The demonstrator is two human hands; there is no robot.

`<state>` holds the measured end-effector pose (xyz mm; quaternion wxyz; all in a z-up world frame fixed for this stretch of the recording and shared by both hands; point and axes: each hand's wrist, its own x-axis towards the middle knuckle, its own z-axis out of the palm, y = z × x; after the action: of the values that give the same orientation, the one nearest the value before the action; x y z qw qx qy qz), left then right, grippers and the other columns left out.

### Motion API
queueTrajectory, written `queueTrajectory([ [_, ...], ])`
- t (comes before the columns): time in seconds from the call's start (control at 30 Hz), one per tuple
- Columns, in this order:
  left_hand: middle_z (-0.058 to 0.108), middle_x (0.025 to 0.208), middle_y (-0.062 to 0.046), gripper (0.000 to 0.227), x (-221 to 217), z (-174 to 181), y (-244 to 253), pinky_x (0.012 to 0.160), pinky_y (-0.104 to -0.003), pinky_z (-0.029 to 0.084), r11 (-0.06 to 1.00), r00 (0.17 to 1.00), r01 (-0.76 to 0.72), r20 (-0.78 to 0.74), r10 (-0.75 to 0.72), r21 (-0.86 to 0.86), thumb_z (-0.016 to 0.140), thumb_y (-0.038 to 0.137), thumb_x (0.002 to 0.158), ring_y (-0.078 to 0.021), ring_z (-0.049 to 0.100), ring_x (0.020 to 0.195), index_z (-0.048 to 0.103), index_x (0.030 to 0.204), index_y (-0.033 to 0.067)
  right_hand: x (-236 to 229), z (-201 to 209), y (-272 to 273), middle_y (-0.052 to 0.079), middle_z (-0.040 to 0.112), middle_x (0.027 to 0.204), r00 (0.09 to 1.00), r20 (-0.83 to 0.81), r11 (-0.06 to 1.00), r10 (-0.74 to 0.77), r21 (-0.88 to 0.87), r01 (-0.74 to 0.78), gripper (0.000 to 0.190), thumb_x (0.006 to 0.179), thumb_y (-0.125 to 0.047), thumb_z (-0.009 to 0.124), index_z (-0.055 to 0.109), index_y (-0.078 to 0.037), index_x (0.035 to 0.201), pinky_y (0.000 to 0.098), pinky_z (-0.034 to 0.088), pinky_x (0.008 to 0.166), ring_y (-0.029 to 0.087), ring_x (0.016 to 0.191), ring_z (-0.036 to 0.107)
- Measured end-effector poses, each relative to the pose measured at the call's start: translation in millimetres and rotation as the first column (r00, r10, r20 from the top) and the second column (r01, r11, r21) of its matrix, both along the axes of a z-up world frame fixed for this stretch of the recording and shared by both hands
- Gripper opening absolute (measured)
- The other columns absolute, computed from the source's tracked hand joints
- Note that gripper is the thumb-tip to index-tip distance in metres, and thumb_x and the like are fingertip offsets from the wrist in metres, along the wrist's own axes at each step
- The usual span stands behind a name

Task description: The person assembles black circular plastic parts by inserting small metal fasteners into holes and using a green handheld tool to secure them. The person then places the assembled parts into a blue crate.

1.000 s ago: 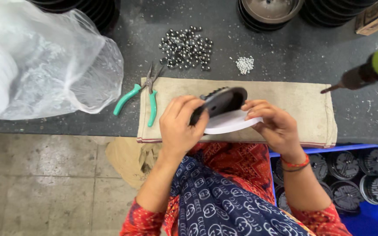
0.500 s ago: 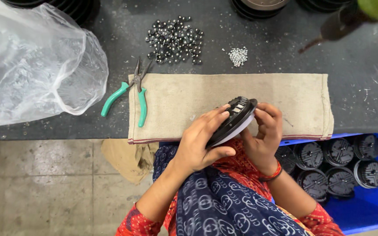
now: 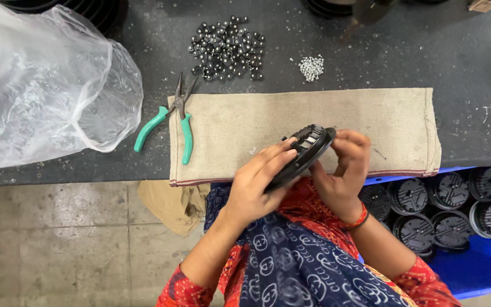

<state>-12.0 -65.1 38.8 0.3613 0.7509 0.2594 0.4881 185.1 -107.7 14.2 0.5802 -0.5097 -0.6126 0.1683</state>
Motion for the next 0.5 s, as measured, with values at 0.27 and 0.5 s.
queueTrajectory([
  [0.27,0.068,0.133,-0.012,0.055,-27,17,10,0.110,-0.045,0.055,0.983,0.982,0.108,-0.169,-0.082,0.146,0.080,0.005,0.075,-0.0305,0.069,0.124,0.064,0.128,0.0059,25,35,18,0.014,0.067,0.123,0.893,0.263,0.930,0.366,-0.132,-0.342,0.053,0.079,0.004,0.074,0.056,-0.005,0.127,0.0416,0.056,0.101,0.033,0.118,0.068],
  [0.5,0.071,0.127,-0.010,0.056,-18,15,2,0.106,-0.043,0.056,0.977,0.987,-0.011,-0.155,0.045,0.215,0.086,0.016,0.079,-0.0283,0.072,0.116,0.063,0.128,0.0040,17,38,11,0.014,0.069,0.122,0.897,0.306,0.948,0.318,-0.128,-0.292,0.051,0.077,0.000,0.079,0.059,-0.005,0.124,0.0427,0.057,0.103,0.034,0.119,0.069],
])
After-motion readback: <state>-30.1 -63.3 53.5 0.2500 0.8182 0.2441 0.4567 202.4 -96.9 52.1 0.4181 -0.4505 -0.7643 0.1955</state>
